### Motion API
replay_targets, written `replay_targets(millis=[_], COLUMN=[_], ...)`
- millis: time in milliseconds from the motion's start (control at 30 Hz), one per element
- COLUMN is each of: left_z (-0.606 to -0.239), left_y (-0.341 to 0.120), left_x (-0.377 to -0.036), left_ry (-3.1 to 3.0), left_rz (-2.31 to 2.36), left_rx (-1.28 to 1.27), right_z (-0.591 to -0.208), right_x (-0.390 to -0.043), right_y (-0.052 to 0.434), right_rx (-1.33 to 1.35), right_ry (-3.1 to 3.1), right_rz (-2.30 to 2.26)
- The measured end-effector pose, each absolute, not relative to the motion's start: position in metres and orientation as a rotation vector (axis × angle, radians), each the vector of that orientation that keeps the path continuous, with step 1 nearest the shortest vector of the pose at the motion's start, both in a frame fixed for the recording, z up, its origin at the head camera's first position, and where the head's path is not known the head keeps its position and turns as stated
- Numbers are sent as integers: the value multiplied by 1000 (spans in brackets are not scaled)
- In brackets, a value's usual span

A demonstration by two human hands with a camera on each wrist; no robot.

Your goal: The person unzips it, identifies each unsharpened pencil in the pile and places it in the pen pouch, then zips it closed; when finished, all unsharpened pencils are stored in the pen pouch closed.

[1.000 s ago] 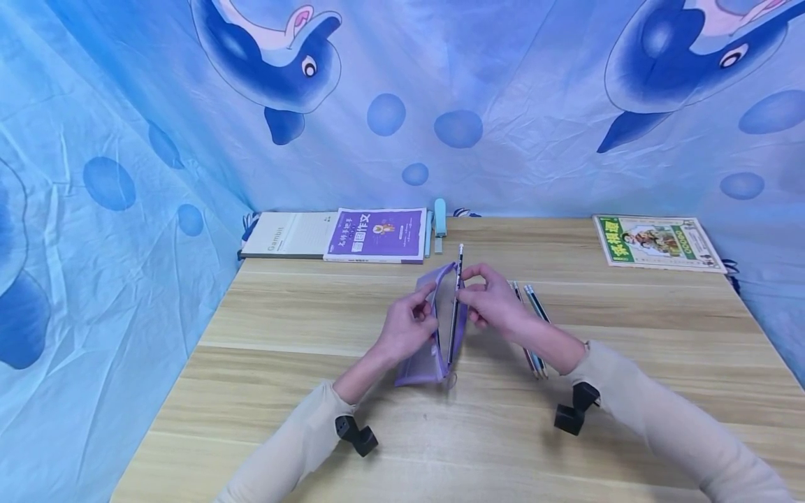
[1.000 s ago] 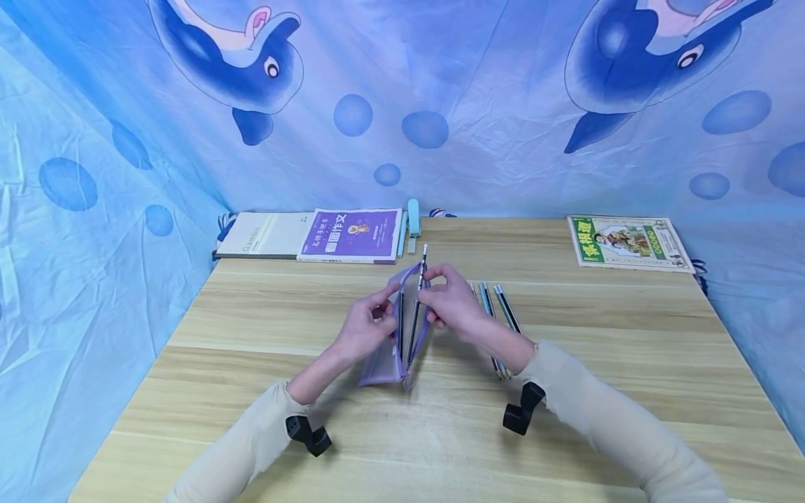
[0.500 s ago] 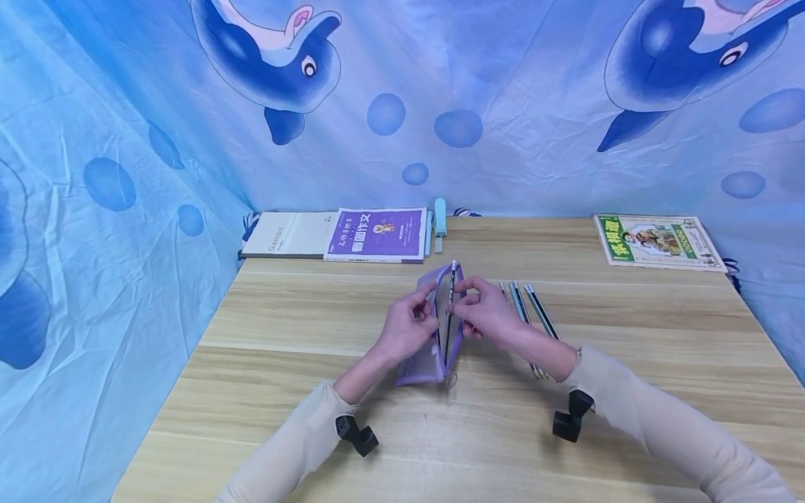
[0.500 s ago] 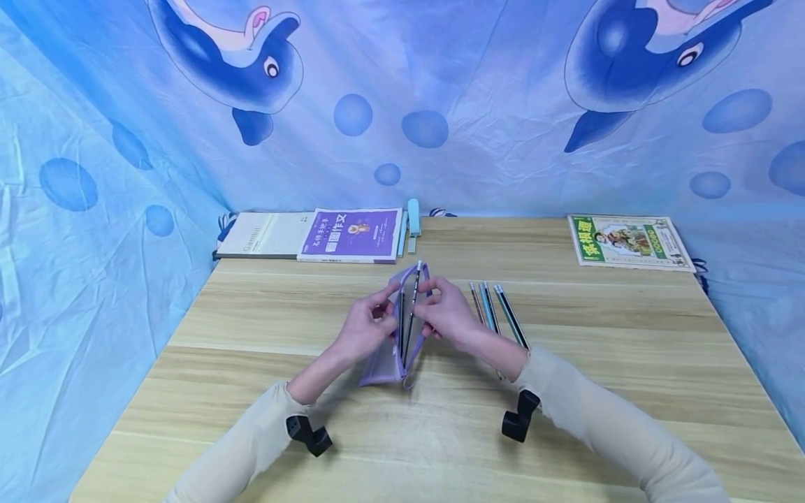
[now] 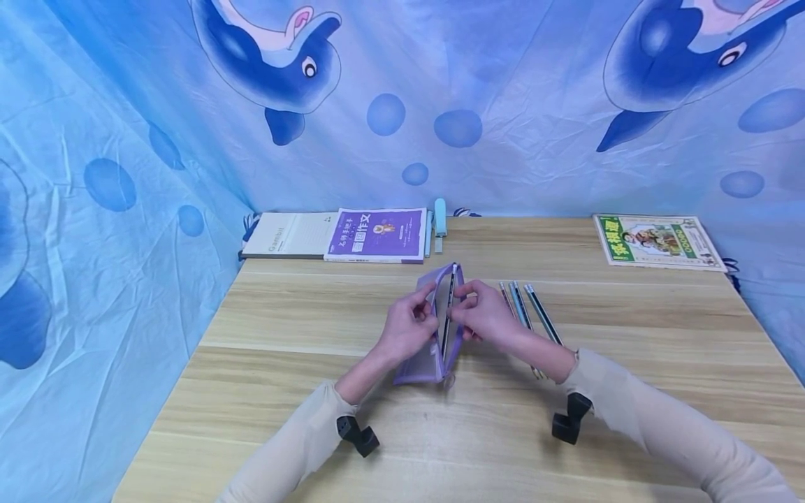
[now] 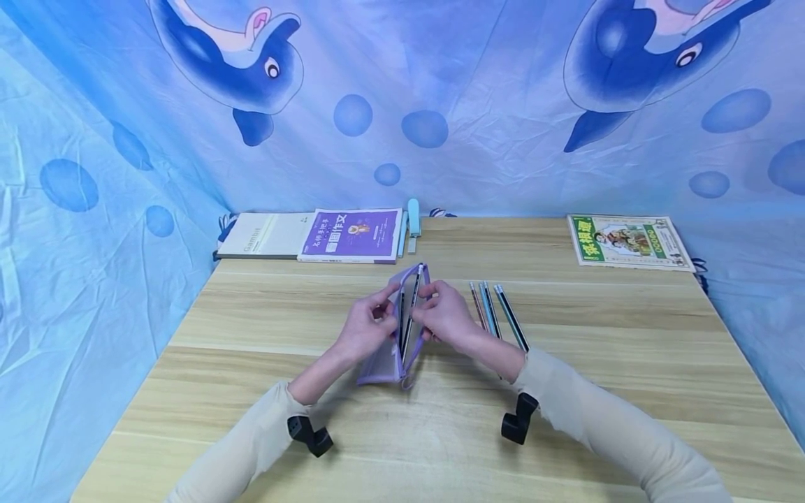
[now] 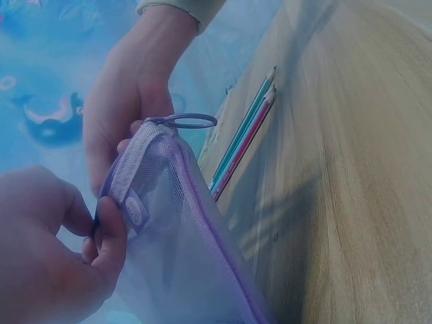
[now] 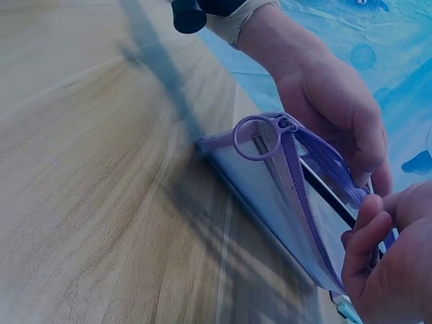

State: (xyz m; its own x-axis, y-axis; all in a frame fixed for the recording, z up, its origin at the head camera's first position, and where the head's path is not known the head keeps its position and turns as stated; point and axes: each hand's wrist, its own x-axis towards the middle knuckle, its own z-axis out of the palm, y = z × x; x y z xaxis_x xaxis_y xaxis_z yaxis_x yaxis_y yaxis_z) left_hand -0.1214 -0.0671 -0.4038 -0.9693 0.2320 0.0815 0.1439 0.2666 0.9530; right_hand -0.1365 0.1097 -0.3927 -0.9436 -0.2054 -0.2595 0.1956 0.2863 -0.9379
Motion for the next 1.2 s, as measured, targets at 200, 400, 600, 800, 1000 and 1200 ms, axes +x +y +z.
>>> replay_targets(millis=[200,400,600,800,1000,1200], left_z=[-404,-404,-404,-404,-402,-400], left_y=[-65,-65,-65,-64,-65,-69], left_x=[-121,-121,-122,-122,-122,-125], left_ry=[2449,2461,2451,2442,2402,2276], left_rz=[1828,1814,1808,1803,1841,1923], left_rx=[362,378,362,353,310,208], right_z=[-394,-395,-396,-397,-397,-394], right_x=[-135,-136,-137,-139,-140,-139], right_y=[110,109,110,113,120,127], right_rx=[-10,-23,-47,-70,-69,-40], right_ry=[2227,2252,2289,2309,2313,2278], right_rz=[-1719,-1702,-1668,-1644,-1654,-1724])
